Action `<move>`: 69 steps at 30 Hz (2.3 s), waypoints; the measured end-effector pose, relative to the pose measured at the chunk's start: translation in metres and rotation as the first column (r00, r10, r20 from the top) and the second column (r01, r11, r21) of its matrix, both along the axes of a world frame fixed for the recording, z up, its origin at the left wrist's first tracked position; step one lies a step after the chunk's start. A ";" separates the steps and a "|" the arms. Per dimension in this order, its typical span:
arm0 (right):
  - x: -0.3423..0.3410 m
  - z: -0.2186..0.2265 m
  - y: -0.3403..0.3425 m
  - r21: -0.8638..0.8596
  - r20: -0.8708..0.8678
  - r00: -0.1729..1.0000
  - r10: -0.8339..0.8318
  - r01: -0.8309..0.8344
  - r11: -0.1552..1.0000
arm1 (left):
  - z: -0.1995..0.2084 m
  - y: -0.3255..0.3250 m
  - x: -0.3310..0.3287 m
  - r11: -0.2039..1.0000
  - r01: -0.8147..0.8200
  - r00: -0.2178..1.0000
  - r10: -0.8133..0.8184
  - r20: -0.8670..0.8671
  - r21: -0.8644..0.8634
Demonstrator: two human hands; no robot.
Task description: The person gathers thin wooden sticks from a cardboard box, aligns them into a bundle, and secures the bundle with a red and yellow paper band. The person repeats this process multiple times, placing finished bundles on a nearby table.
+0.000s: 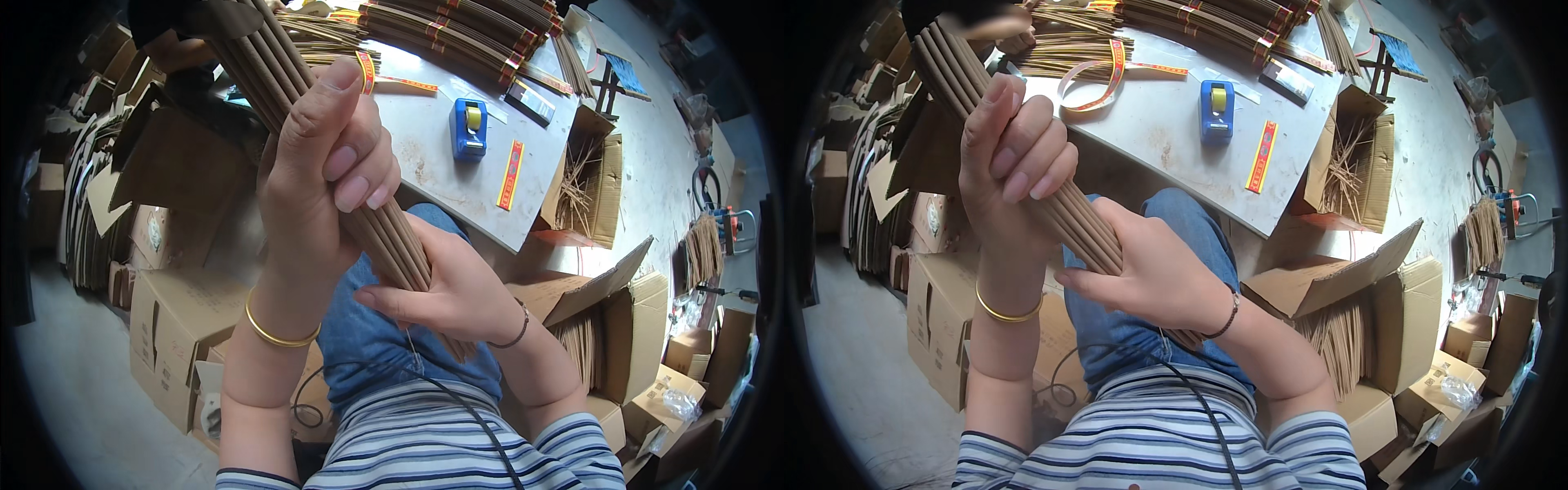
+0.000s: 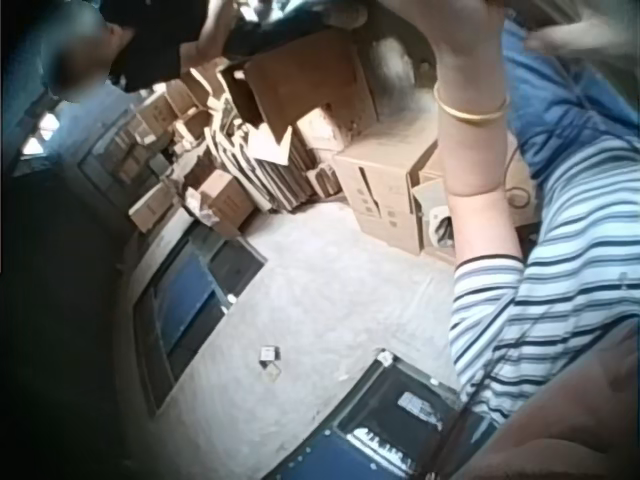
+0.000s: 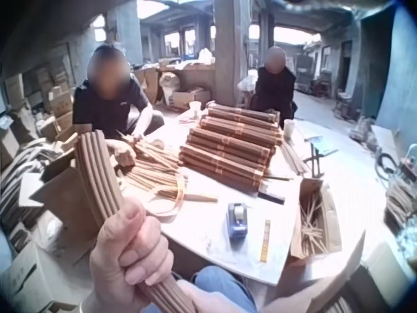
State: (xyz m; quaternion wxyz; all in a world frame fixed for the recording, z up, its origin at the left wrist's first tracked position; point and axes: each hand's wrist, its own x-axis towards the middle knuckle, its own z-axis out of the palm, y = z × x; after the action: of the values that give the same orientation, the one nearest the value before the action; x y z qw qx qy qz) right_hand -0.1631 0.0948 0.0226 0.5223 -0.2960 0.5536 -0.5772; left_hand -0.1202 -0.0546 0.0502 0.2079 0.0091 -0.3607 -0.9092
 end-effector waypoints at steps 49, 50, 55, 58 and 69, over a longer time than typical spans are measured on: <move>0.034 -0.032 -0.018 -0.202 -0.689 0.599 -0.409 0.383 0.901 | 0.003 0.014 0.014 0.875 -0.399 0.905 0.424 0.037 -0.275; 0.033 -0.029 -0.015 -0.181 -0.703 0.599 -0.382 0.369 0.912 | 0.002 0.012 0.016 0.898 -0.369 0.921 0.388 0.038 -0.238; 0.033 -0.022 -0.008 -0.135 -0.759 0.570 -0.313 0.334 0.933 | -0.008 0.003 0.026 0.958 -0.264 0.963 0.256 -0.078 -0.112; 0.035 -0.021 -0.007 -0.164 -0.783 0.529 -0.326 0.330 0.930 | -0.004 0.002 0.030 0.960 -0.272 0.959 0.264 -0.106 -0.073; 0.033 -0.024 -0.002 -0.107 -0.637 0.753 -0.164 0.124 0.986 | -0.012 -0.027 0.038 0.977 0.214 0.898 -0.191 -0.395 0.017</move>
State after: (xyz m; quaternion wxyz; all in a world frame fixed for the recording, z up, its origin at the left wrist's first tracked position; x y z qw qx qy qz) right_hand -0.1303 0.0929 -0.0011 0.2461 -0.4476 0.7029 -0.4951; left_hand -0.0821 -0.0813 0.0386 0.1797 -0.2041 -0.2835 -0.9196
